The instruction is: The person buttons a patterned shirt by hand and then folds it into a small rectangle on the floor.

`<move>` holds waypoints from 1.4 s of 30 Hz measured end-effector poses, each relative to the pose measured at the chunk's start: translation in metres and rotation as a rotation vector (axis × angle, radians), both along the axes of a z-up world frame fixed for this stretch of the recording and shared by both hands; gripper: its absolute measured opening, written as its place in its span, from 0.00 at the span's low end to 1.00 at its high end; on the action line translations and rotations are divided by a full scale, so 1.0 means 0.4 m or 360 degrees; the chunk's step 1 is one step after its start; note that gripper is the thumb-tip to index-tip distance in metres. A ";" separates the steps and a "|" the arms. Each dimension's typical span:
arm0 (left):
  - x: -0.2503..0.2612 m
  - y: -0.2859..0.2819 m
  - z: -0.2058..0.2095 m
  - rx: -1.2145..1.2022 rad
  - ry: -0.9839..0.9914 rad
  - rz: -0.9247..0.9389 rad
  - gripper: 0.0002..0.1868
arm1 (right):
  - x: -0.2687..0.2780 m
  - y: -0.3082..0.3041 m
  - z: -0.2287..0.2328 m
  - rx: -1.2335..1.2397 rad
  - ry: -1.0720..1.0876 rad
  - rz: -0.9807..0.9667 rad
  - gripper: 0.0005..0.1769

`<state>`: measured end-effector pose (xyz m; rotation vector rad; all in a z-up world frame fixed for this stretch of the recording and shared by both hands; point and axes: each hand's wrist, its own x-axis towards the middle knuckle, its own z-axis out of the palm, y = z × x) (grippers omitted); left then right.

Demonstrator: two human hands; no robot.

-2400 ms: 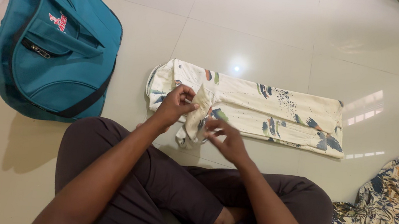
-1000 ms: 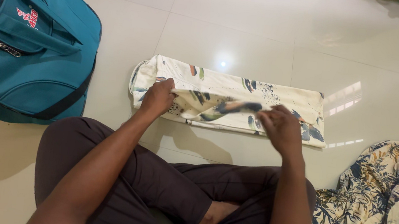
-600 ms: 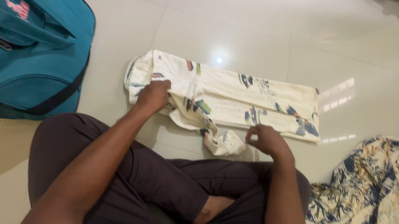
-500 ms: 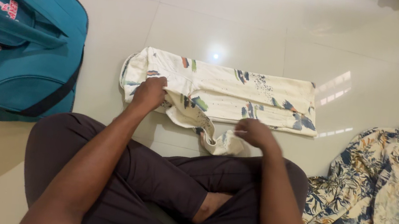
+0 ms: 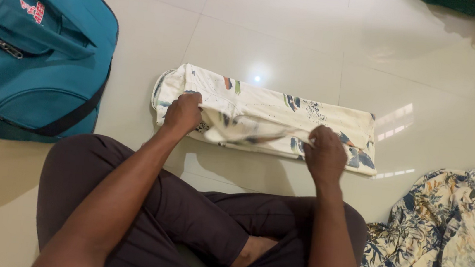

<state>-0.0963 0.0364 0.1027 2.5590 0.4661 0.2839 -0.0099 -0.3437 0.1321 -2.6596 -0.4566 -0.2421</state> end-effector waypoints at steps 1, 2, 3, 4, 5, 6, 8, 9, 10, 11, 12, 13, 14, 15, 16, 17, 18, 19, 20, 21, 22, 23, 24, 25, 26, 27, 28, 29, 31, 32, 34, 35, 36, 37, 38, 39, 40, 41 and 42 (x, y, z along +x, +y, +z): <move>0.005 0.000 0.006 -0.0018 -0.0056 0.0001 0.06 | -0.005 -0.003 0.016 -0.0117 -0.0062 0.0104 0.15; 0.004 -0.004 0.010 -0.0028 -0.0050 0.0012 0.07 | -0.009 -0.016 0.027 -0.0234 -0.0123 0.0207 0.14; 0.004 -0.004 0.015 -0.0029 -0.0044 0.0014 0.08 | -0.011 -0.031 0.031 -0.0344 -0.0184 0.0302 0.14; 0.008 -0.003 0.017 -0.0030 -0.0038 0.0017 0.08 | -0.006 -0.042 0.026 -0.0396 0.0146 0.0346 0.16; 0.007 -0.002 0.015 -0.0042 0.0019 0.0017 0.08 | -0.002 -0.049 0.009 -0.0445 0.0487 0.0386 0.18; 0.009 -0.001 0.011 -0.0053 0.0076 0.0018 0.08 | 0.008 -0.054 -0.012 -0.0491 0.0829 0.0423 0.20; 0.004 0.004 -0.004 -0.0039 0.0148 -0.0002 0.08 | 0.038 -0.061 -0.059 -0.0307 0.0867 0.0241 0.16; 0.005 0.008 -0.012 -0.0024 0.0150 -0.0011 0.10 | 0.054 -0.070 -0.079 -0.0226 0.0885 0.0147 0.15; 0.003 0.004 -0.019 -0.0009 0.0152 -0.0020 0.13 | 0.059 -0.080 -0.098 -0.0202 0.0814 0.0161 0.17; 0.008 0.004 -0.019 -0.0018 0.0169 -0.0016 0.13 | 0.076 -0.075 -0.115 -0.0167 0.0723 0.0181 0.19; 0.009 0.004 -0.017 -0.0026 0.0186 -0.0012 0.13 | 0.088 -0.070 -0.131 -0.0132 0.0632 0.0201 0.21; 0.005 0.003 -0.016 -0.0035 0.0208 -0.0005 0.13 | 0.094 -0.059 -0.152 -0.0203 0.0644 0.0242 0.26; 0.004 0.003 -0.014 -0.0026 0.0152 -0.0022 0.13 | 0.098 -0.044 -0.174 -0.0274 0.0657 0.0282 0.31; 0.002 0.004 -0.013 -0.0018 0.0098 -0.0040 0.14 | 0.101 -0.030 -0.193 -0.0345 0.0671 0.0321 0.36; 0.004 0.005 -0.011 -0.0010 0.0044 -0.0058 0.14 | 0.107 -0.016 -0.209 -0.0370 0.0650 0.0278 0.37; 0.003 0.003 -0.013 -0.0005 0.0075 -0.0054 0.14 | 0.108 -0.005 -0.222 -0.0402 0.0636 0.0239 0.39; 0.004 0.004 -0.014 0.0001 0.0105 -0.0050 0.13 | 0.106 0.003 -0.228 -0.0435 0.0621 0.0200 0.40; 0.005 0.007 -0.013 0.0010 0.0130 -0.0042 0.13 | 0.110 0.014 -0.224 -0.0535 0.0662 0.0148 0.39; 0.003 0.006 -0.014 -0.0020 0.0136 -0.0034 0.13 | 0.112 0.025 -0.214 -0.0634 0.0703 0.0096 0.37; 0.003 0.006 -0.014 -0.0047 0.0136 -0.0020 0.13 | 0.113 0.036 -0.195 -0.0732 0.0735 0.0047 0.36; 0.005 0.007 -0.014 -0.0074 0.0136 -0.0006 0.13 | 0.108 0.041 -0.171 -0.0770 0.0728 0.0061 0.30; 0.004 0.009 -0.014 -0.0069 0.0141 -0.0004 0.13 | 0.098 0.043 -0.143 -0.0810 0.0725 0.0076 0.24; 0.003 0.010 -0.015 -0.0064 0.0146 -0.0002 0.13 | 0.086 0.046 -0.111 -0.0850 0.0722 0.0092 0.18; 0.003 0.013 -0.015 -0.0060 0.0149 0.0002 0.13 | 0.070 0.051 -0.079 -0.0851 0.0707 0.0210 0.17; 0.005 0.015 -0.016 -0.0033 0.0169 0.0001 0.13 | 0.046 0.054 -0.045 -0.0851 0.0691 0.0329 0.16; 0.005 0.015 -0.019 -0.0008 0.0192 0.0001 0.13 | 0.015 0.058 -0.012 -0.0852 0.0676 0.0449 0.14; 0.005 0.018 -0.021 0.0017 0.0214 0.0001 0.14 | -0.044 0.077 0.012 -0.0673 0.0552 0.0538 0.13; 0.001 0.019 -0.025 0.0021 0.0220 0.0002 0.13 | -0.113 0.107 0.033 -0.0497 0.0436 0.0625 0.13; 0.011 0.025 -0.029 0.0043 0.0230 -0.0014 0.13 | -0.227 0.157 0.095 -0.0220 0.0862 0.0920 0.18; 0.012 0.025 -0.033 0.0028 0.0242 0.0031 0.12 | -0.258 0.180 0.126 -0.0235 0.0851 0.1202 0.17; 0.022 0.036 -0.040 0.0016 0.0269 0.0092 0.11 | -0.226 0.203 0.170 0.0175 0.0908 0.1536 0.23; 0.025 0.045 -0.049 -0.0086 0.0220 0.0109 0.10 | -0.180 0.186 0.179 0.0585 0.0984 0.1583 0.28; 0.025 0.061 -0.056 -0.0188 0.0172 0.0127 0.09 | -0.123 0.161 0.180 0.0769 0.1078 0.1314 0.27; 0.040 0.074 -0.060 -0.0294 0.0099 0.0159 0.09 | -0.047 0.134 0.181 0.0930 0.1146 0.1060 0.26; 0.054 0.077 -0.066 -0.0320 0.0060 0.0155 0.08 | 0.015 0.094 0.174 0.1071 0.1321 0.0536 0.29; 0.067 0.082 -0.068 -0.0342 0.0022 0.0153 0.07 | 0.080 0.049 0.164 0.1447 0.1079 0.0721 0.31; 0.084 0.086 -0.066 -0.0364 -0.0017 0.0151 0.06 | 0.140 0.006 0.146 0.1681 0.0985 0.0598 0.30; 0.102 0.085 -0.066 -0.0428 -0.0012 0.0133 0.07 | 0.189 -0.040 0.116 0.1911 0.0893 0.0462 0.30; 0.130 0.084 -0.063 -0.0491 -0.0008 0.0116 0.07 | 0.231 -0.087 0.079 0.1938 0.0848 0.0313 0.30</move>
